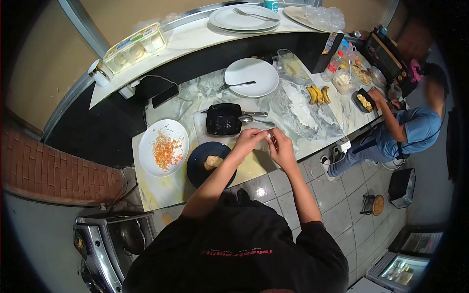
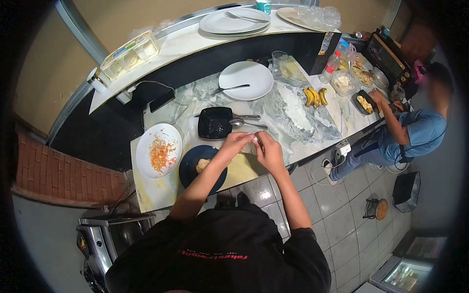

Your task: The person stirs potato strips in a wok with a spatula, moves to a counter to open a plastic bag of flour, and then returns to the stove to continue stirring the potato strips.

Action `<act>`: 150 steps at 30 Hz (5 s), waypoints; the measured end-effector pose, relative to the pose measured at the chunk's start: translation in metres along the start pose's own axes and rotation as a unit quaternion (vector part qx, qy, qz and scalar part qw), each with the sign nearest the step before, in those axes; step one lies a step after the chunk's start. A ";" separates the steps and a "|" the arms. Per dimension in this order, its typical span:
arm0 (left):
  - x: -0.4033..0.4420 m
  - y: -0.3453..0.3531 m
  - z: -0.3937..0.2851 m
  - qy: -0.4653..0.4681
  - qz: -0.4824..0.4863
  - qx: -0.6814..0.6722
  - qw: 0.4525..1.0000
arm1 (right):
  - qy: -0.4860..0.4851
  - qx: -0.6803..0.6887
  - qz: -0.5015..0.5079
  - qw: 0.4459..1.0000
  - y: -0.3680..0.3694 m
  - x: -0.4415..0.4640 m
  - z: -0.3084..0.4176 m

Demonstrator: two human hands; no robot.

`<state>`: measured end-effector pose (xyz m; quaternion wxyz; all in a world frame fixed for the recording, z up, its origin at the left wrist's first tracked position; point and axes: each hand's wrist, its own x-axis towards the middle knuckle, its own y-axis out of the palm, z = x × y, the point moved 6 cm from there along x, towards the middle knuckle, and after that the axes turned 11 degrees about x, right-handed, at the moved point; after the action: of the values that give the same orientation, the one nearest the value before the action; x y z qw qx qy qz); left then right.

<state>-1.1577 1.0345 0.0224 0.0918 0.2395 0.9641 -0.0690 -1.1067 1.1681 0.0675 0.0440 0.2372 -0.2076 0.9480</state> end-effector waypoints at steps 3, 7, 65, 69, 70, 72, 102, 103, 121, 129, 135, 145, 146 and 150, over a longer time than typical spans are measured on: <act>0.003 -0.002 -0.003 0.050 -0.065 0.019 0.996 | 0.019 0.009 -0.010 1.000 0.005 -0.002 -0.007; 0.011 -0.013 0.012 0.054 -0.106 0.105 0.987 | 0.000 0.060 -0.034 0.998 0.004 -0.001 -0.015; 0.004 0.004 -0.054 0.295 -0.100 0.326 0.892 | 0.057 0.184 -0.043 0.980 -0.025 0.052 0.008; 0.002 0.006 -0.050 0.284 -0.084 0.325 0.898 | 0.096 0.227 -0.056 0.968 -0.026 0.051 0.006; 0.000 0.006 -0.052 0.286 -0.089 0.318 0.899 | 0.096 0.227 -0.057 0.968 -0.027 0.052 0.004; -0.002 0.005 -0.057 0.287 -0.095 0.311 0.901 | 0.115 0.218 -0.066 0.967 -0.030 0.055 -0.004; 0.015 0.009 -0.066 0.227 -0.124 0.289 0.922 | 0.067 -0.026 -0.075 0.995 -0.049 0.029 -0.086; 0.006 0.002 -0.067 0.230 -0.132 0.269 0.926 | 0.094 -0.017 -0.104 0.990 -0.057 0.034 -0.096; -0.247 -0.153 0.078 0.000 -0.418 0.165 0.893 | 0.058 -0.063 -0.106 0.991 -0.027 0.042 -0.046; -0.333 -0.174 0.085 0.022 -0.473 0.042 0.880 | 0.072 0.166 0.149 0.972 0.119 -0.053 0.076; -0.489 -0.172 0.111 -0.003 -0.570 0.021 0.822 | 0.042 0.238 0.368 0.898 0.238 -0.108 0.193; -0.786 -0.112 0.190 -0.036 -0.729 -0.074 0.679 | -0.070 0.292 0.578 0.758 0.403 -0.300 0.387; -0.814 -0.104 0.196 -0.033 -0.744 -0.062 0.665 | -0.079 0.297 0.600 0.739 0.416 -0.327 0.404; -0.911 -0.060 0.214 -0.062 -0.815 -0.095 0.568 | -0.099 0.323 0.694 0.636 0.459 -0.413 0.470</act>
<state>-0.3642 0.5345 0.0112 0.0783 -0.6626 0.7440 -0.0368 -0.6228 0.5621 0.0797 -0.7271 0.1143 0.0047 0.6769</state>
